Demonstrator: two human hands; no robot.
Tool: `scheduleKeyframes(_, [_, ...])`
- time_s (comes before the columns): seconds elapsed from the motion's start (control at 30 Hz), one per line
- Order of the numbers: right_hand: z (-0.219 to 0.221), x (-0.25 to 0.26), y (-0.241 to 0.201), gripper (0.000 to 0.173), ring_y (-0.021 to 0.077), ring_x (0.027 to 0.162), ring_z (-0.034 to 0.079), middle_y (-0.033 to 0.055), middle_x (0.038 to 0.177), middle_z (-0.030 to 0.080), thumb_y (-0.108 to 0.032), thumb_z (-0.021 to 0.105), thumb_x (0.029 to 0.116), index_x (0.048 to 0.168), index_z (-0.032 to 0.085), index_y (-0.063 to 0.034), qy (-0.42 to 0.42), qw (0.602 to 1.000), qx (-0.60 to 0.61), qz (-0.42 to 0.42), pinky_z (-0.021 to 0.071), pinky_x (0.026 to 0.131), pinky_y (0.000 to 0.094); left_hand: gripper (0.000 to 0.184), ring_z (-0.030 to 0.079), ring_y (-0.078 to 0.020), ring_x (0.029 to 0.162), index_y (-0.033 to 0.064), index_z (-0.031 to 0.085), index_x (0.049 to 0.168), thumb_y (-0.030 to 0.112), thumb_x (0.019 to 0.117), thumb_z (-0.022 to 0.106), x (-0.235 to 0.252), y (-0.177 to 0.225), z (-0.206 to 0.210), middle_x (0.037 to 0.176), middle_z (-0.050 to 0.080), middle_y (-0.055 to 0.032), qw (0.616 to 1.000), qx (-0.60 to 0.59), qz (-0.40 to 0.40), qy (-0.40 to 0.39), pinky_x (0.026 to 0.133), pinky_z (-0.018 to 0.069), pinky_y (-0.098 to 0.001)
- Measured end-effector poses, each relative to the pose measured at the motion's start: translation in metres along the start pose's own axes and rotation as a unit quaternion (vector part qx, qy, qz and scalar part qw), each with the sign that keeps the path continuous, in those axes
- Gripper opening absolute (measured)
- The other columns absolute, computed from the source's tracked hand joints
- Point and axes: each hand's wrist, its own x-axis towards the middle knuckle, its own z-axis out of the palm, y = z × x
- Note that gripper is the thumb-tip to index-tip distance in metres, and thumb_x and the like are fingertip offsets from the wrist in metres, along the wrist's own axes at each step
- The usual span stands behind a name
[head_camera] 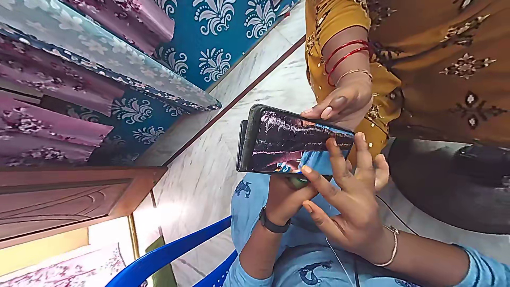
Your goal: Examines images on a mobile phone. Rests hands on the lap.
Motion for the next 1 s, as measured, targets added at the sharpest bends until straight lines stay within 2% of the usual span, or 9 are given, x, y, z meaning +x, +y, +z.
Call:
scheduleKeyframes(0.1, [0.0003,-0.0011,0.0000,0.050,0.0327,0.158,-0.002,-0.0019,0.166,0.033,-0.054,0.038,0.1052,0.150,0.051,-0.0364,0.001,1.000,0.003,-0.001,-0.0044,0.116,0.0692,0.041,0.069,0.0021,0.089,0.0031,0.060,0.105,-0.004,0.0697,0.079,0.0000,-0.0002,-0.0005,0.091,0.071,0.0086,1.000,0.011,0.003,0.002,0.084,0.0595,-0.0211])
scheduleKeyframes(0.23, [0.0017,-0.0019,-0.0006,0.054,0.0268,0.159,0.005,-0.0084,0.158,0.047,-0.052,0.040,0.1054,0.147,0.056,-0.0227,0.013,1.000,0.015,-0.001,-0.0039,0.118,0.0660,0.045,0.068,0.0026,0.091,-0.0004,0.059,0.110,-0.002,0.0696,0.080,0.0014,-0.0019,-0.0023,0.095,0.071,0.0074,0.999,0.034,0.020,-0.003,0.086,0.0582,-0.0204])
scheduleKeyframes(0.4, [0.0013,-0.0012,0.0015,0.053,0.0252,0.159,0.007,-0.0097,0.155,0.050,-0.050,0.040,0.1059,0.145,0.059,-0.0202,0.019,0.999,0.032,0.002,-0.0051,0.118,0.0648,0.047,0.068,0.0019,0.092,-0.0011,0.059,0.111,-0.002,0.0691,0.080,0.0016,-0.0020,-0.0017,0.096,0.071,0.0064,0.999,0.029,0.018,-0.001,0.086,0.0586,-0.0211])
scheduleKeyframes(0.47, [0.0005,-0.0014,0.0019,0.053,0.0281,0.159,0.004,-0.0050,0.161,0.042,-0.053,0.039,0.1056,0.148,0.056,-0.0251,0.013,0.999,0.036,0.002,-0.0048,0.118,0.0658,0.046,0.069,0.0017,0.092,-0.0012,0.059,0.111,-0.002,0.0699,0.080,0.0011,-0.0020,-0.0015,0.096,0.072,0.0064,1.000,0.022,0.016,-0.004,0.086,0.0591,-0.0216])
scheduleKeyframes(0.6, [-0.0002,-0.0040,0.0036,0.051,0.0346,0.158,-0.001,0.0052,0.169,0.025,-0.058,0.037,0.1043,0.153,0.043,-0.0443,0.013,0.999,0.026,-0.013,-0.0017,0.116,0.0701,0.043,0.068,0.0035,0.094,-0.0050,0.060,0.110,0.002,0.0734,0.081,-0.0001,-0.0027,-0.0026,0.097,0.071,0.0055,0.998,0.050,0.030,-0.016,0.088,0.0579,-0.0195])
scheduleKeyframes(0.73, [-0.0016,-0.0063,0.0031,0.051,0.0367,0.157,-0.007,0.0067,0.171,0.016,-0.062,0.035,0.1033,0.152,0.042,-0.0482,0.017,0.999,0.026,-0.012,-0.0043,0.116,0.0711,0.038,0.067,0.0048,0.094,-0.0060,0.063,0.107,0.003,0.0755,0.081,0.0005,-0.0028,-0.0009,0.096,0.071,0.0056,0.996,0.061,0.053,-0.027,0.089,0.0573,-0.0188])
scheduleKeyframes(0.8, [-0.0019,-0.0069,0.0030,0.056,0.0372,0.157,-0.007,0.0085,0.171,0.018,-0.065,0.034,0.1024,0.153,0.044,-0.0437,0.017,0.999,0.029,-0.002,-0.0046,0.115,0.0723,0.037,0.067,0.0049,0.093,-0.0061,0.063,0.106,0.001,0.0746,0.080,0.0017,-0.0033,-0.0003,0.096,0.071,0.0055,0.996,0.073,0.053,-0.026,0.088,0.0574,-0.0185])
scheduleKeyframes(0.87, [-0.0009,-0.0068,0.0030,0.065,0.0366,0.158,-0.003,0.0065,0.169,0.024,-0.067,0.032,0.1018,0.155,0.046,-0.0320,0.016,0.999,0.033,0.011,-0.0038,0.115,0.0737,0.037,0.067,0.0048,0.093,-0.0057,0.064,0.106,-0.003,0.0722,0.079,0.0032,-0.0031,0.0014,0.096,0.072,0.0055,0.995,0.085,0.048,-0.023,0.088,0.0575,-0.0186])
scheduleKeyframes(1.0, [-0.0006,-0.0046,0.0027,0.069,0.0308,0.158,-0.003,-0.0049,0.166,0.033,-0.062,0.030,0.1044,0.155,0.046,-0.0193,0.015,0.998,0.054,0.008,-0.0061,0.117,0.0701,0.042,0.067,0.0045,0.094,-0.0059,0.064,0.109,0.001,0.0717,0.082,0.0046,-0.0035,0.0024,0.097,0.072,0.0048,0.994,0.100,0.047,-0.021,0.089,0.0575,-0.0192])
